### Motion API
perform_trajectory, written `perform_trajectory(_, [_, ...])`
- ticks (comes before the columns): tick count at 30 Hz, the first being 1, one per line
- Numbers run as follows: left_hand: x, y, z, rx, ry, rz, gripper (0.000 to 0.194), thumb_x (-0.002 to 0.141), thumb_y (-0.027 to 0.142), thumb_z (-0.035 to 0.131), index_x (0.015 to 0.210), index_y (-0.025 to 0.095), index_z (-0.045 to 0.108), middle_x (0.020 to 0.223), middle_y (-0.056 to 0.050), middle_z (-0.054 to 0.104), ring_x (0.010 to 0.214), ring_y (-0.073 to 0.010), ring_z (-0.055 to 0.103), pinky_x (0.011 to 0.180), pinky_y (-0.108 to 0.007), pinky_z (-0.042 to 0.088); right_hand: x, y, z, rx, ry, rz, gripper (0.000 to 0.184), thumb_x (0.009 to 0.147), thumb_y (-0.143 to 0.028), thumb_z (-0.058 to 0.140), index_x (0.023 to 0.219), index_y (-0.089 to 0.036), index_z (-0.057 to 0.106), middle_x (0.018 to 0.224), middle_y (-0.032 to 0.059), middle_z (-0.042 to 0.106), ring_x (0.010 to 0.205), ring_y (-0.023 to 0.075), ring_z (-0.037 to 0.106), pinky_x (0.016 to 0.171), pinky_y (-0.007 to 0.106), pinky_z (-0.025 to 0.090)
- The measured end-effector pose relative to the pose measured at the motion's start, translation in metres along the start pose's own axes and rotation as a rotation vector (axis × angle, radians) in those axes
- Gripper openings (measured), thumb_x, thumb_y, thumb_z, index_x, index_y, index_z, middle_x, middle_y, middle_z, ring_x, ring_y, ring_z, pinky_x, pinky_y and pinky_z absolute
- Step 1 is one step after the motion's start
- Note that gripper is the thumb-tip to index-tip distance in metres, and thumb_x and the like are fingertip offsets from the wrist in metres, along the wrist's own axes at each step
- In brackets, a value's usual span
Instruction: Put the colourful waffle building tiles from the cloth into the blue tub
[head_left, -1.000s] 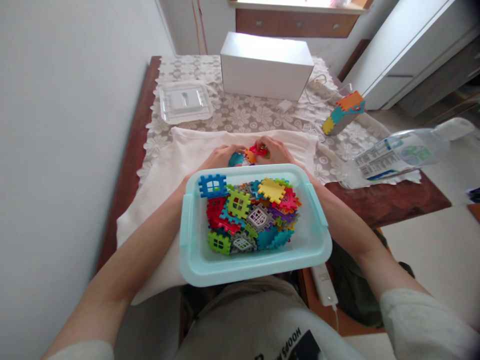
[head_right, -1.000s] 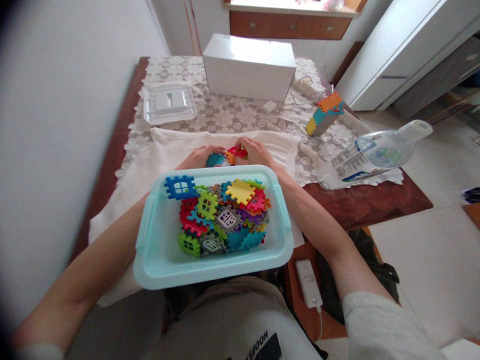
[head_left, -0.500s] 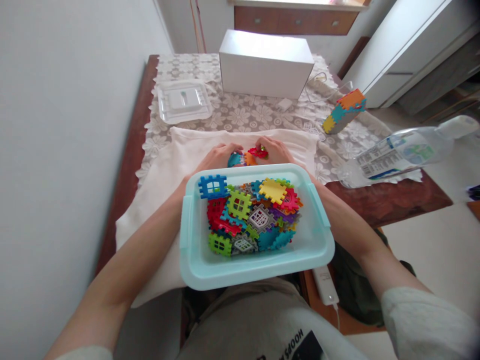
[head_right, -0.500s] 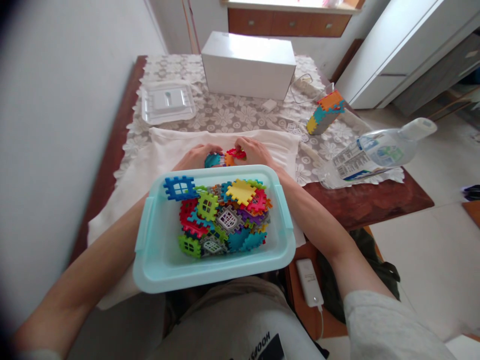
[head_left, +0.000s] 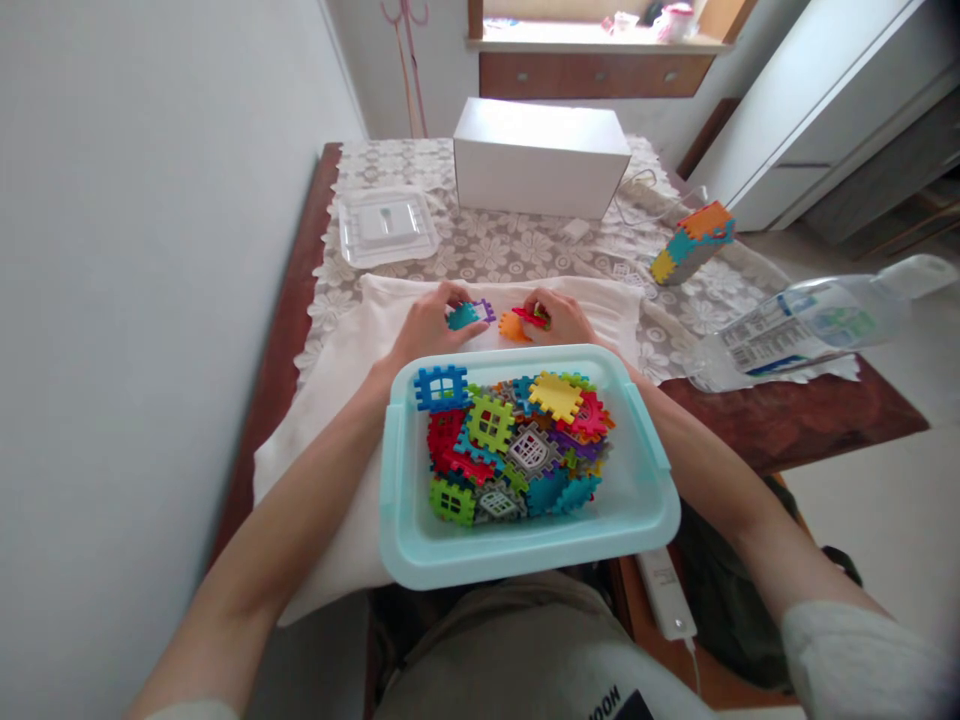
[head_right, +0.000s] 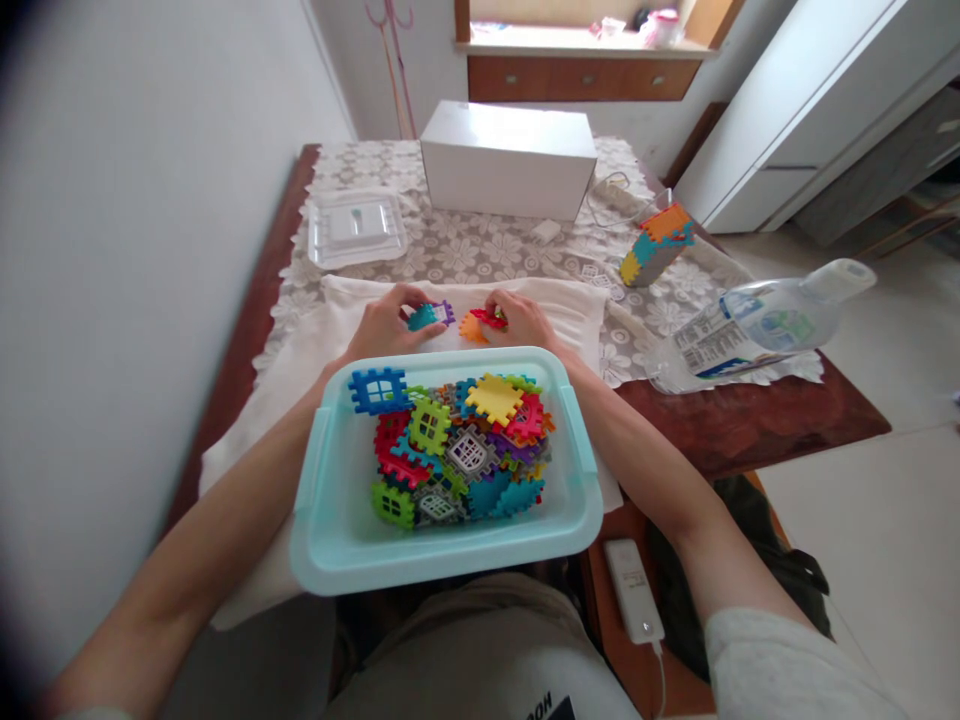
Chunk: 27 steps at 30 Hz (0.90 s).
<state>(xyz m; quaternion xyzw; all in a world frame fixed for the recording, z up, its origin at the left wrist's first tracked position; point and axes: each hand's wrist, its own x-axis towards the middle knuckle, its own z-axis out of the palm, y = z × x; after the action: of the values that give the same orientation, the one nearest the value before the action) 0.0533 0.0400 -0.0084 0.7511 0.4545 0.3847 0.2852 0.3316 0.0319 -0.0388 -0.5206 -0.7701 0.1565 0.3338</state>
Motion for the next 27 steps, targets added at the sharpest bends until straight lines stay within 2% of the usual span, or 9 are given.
perform_trajectory(3, [0.008,0.006,-0.014,-0.264,0.063,-0.078,0.044,0.082,0.052,0.089,0.105,0.026,0.063,0.101,-0.004,0.079,0.09,-0.0198,0.073,0.075,-0.033,0.057,0.002,0.004,0.003,0.06,0.063,0.023,0.018,0.087,-0.04,0.063,0.093,-0.024,0.062,0.088,0.005,0.076,0.077,0.0224,0.065,0.078,0.036,0.049])
perform_trajectory(5, [0.011,0.024,-0.032,-0.537,-0.069,-0.115,0.05,0.075,0.055,0.094,0.102,0.026,0.064,0.089,-0.001,0.075,0.078,-0.018,0.071,0.069,-0.031,0.056,0.003,0.006,0.004,0.08,0.061,0.024,0.018,0.086,-0.041,0.065,0.093,-0.024,0.063,0.084,0.0032,0.074,0.074,0.0214,0.064,0.077,0.035,0.048])
perform_trajectory(7, [0.011,0.052,-0.052,-0.669,-0.281,-0.094,0.049,0.073,0.052,0.099,0.103,0.027,0.07,0.093,-0.002,0.078,0.081,-0.0203,0.075,0.073,-0.035,0.06,0.004,0.006,0.003,0.083,0.05,0.022,0.018,0.085,-0.041,0.067,0.093,-0.025,0.064,0.082,0.0021,0.073,0.074,0.0213,0.063,0.075,0.035,0.048])
perform_trajectory(11, [0.002,0.114,-0.08,-0.539,-0.779,0.045,0.047,0.07,0.032,0.104,0.113,0.029,0.085,0.117,-0.008,0.086,0.117,-0.0349,0.082,0.106,-0.05,0.065,0.002,0.0,0.0,0.119,0.082,0.007,0.021,0.087,-0.045,0.07,0.088,-0.025,0.063,0.085,0.0033,0.074,0.077,0.0214,0.062,0.077,0.036,0.051])
perform_trajectory(15, [-0.002,0.137,-0.084,-0.399,-0.855,0.078,0.044,0.075,0.035,0.104,0.116,0.031,0.09,0.123,-0.009,0.087,0.124,-0.0387,0.081,0.114,-0.056,0.066,0.004,-0.007,-0.001,0.22,0.162,0.017,0.043,0.089,-0.064,0.078,0.081,-0.026,0.059,0.082,0.0037,0.072,0.075,0.0203,0.06,0.079,0.039,0.054])
perform_trajectory(18, [0.002,0.12,-0.079,-0.452,-0.836,0.065,0.049,0.08,0.045,0.101,0.125,0.03,0.089,0.134,-0.01,0.086,0.135,-0.0396,0.077,0.121,-0.057,0.061,0.012,-0.012,-0.005,0.499,0.173,0.038,0.06,0.083,-0.083,0.081,0.084,-0.027,0.06,0.08,0.0015,0.071,0.07,0.018,0.059,0.069,0.036,0.053])
perform_trajectory(20, [0.006,0.098,-0.068,-0.518,-0.759,0.052,0.044,0.089,0.053,0.094,0.124,0.027,0.089,0.132,-0.012,0.086,0.133,-0.0363,0.078,0.124,-0.055,0.059,0.016,-0.018,-0.016,0.772,0.132,0.021,0.066,0.081,-0.089,0.082,0.089,-0.027,0.06,0.084,0.0018,0.074,0.067,0.0165,0.06,0.062,0.033,0.051])
perform_trajectory(24, [0.012,0.045,-0.025,-0.665,-0.296,-0.112,0.036,0.091,0.056,0.088,0.102,0.023,0.08,0.104,-0.008,0.084,0.103,-0.0245,0.082,0.107,-0.047,0.065,0.015,-0.044,-0.057,1.066,-0.048,-0.116,0.068,0.077,-0.087,0.089,0.09,-0.026,0.061,0.094,0.0052,0.08,0.066,0.0157,0.065,0.059,0.031,0.051])
perform_trajectory(27, [0.01,0.013,0.01,-0.492,-0.116,-0.11,0.045,0.088,0.063,0.083,0.104,0.022,0.073,0.11,-0.011,0.082,0.103,-0.0242,0.079,0.097,-0.042,0.065,0.006,-0.067,-0.086,1.021,-0.314,-0.264,0.072,0.072,-0.09,0.091,0.09,-0.023,0.07,0.105,0.0108,0.083,0.081,0.0219,0.076,0.079,0.041,0.064])
